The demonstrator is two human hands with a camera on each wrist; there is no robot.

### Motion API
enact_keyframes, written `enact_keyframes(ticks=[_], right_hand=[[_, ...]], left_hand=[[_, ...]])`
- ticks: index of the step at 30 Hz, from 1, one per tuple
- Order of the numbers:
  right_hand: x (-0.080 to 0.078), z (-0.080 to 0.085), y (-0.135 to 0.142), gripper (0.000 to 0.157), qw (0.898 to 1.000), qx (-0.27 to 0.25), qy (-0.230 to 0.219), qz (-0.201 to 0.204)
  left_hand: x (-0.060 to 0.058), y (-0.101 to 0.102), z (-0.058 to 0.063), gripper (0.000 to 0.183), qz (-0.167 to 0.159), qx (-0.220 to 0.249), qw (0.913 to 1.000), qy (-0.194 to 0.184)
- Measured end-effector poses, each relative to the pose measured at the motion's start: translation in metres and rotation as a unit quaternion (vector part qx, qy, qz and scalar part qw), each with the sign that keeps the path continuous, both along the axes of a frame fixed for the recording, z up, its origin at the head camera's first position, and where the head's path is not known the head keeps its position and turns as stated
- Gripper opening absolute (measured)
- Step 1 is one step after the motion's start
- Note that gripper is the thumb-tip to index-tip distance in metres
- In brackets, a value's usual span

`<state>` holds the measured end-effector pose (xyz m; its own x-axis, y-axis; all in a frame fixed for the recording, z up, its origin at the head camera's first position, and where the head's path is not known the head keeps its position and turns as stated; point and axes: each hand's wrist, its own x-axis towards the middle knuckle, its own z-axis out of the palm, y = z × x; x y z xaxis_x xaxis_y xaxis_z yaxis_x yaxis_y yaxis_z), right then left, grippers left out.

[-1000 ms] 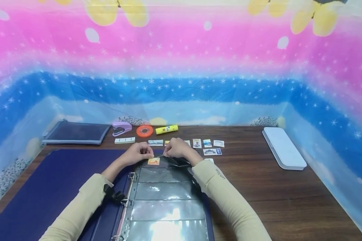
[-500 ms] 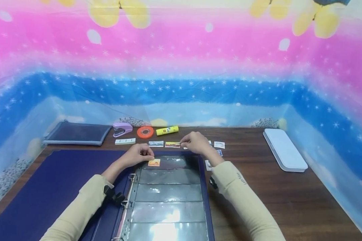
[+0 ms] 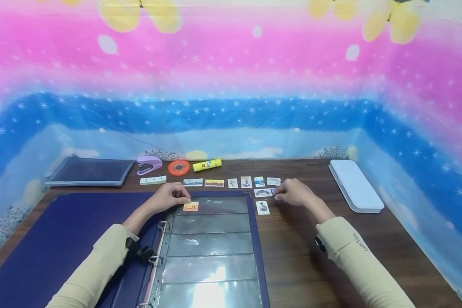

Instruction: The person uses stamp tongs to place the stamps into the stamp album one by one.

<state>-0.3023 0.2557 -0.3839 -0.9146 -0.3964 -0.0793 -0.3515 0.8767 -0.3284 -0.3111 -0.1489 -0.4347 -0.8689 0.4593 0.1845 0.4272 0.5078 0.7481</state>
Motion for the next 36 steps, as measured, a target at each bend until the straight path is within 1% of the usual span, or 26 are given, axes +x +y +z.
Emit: enact_keyframes(ticks=[2,5,8,12,15,19,21,23,27,29,32,34,36], right_hand=[[0.000,-0.003,0.006,0.018,1.000,0.007,-0.003,0.000],[-0.001,-0.006,0.010,0.017,1.000,0.005,-0.016,0.000],[-0.002,-0.005,0.011,0.017,0.999,-0.006,-0.041,0.002],[-0.004,-0.001,0.013,0.017,0.998,-0.010,-0.063,0.004],[-0.004,-0.001,0.014,0.017,0.996,-0.024,-0.081,0.005],[-0.005,-0.006,0.011,0.017,0.993,-0.059,-0.102,0.007],[-0.004,-0.010,0.009,0.016,0.993,-0.068,-0.092,0.012],[-0.004,-0.012,0.008,0.014,0.995,-0.071,-0.074,0.007],[-0.003,-0.013,0.008,0.013,0.998,-0.050,-0.029,-0.008],[-0.002,-0.011,0.007,0.013,0.999,-0.040,-0.017,-0.027],[-0.002,-0.006,0.006,0.014,0.999,-0.029,0.003,-0.040],[-0.001,-0.001,0.004,0.015,0.998,-0.035,0.009,-0.052],[-0.002,0.006,0.001,0.017,0.997,-0.050,0.017,-0.065]], left_hand=[[0.000,0.000,0.000,0.005,0.001,0.003,1.0000,0.004],[0.000,0.001,-0.001,0.005,0.000,0.008,1.0000,0.004],[-0.001,0.001,-0.002,0.007,-0.002,0.010,1.0000,-0.002],[-0.001,0.002,-0.002,0.009,-0.001,0.009,0.9999,-0.006],[0.000,0.003,-0.001,0.006,0.001,0.013,0.9999,-0.006],[-0.001,0.002,-0.001,0.005,0.001,0.016,0.9999,-0.005],[-0.002,0.001,-0.002,0.005,0.001,0.017,0.9999,-0.004],[-0.002,0.002,-0.002,0.007,0.000,0.019,0.9998,-0.005],[0.000,0.001,-0.001,0.010,-0.002,0.020,0.9997,-0.012],[0.000,0.001,0.000,0.009,-0.001,0.017,0.9997,-0.015],[0.000,0.001,0.003,0.008,0.000,0.008,0.9998,-0.020],[-0.001,0.002,0.005,0.007,-0.004,-0.011,0.9998,-0.019],[-0.002,0.004,0.011,0.006,-0.015,-0.036,0.9990,-0.022]])
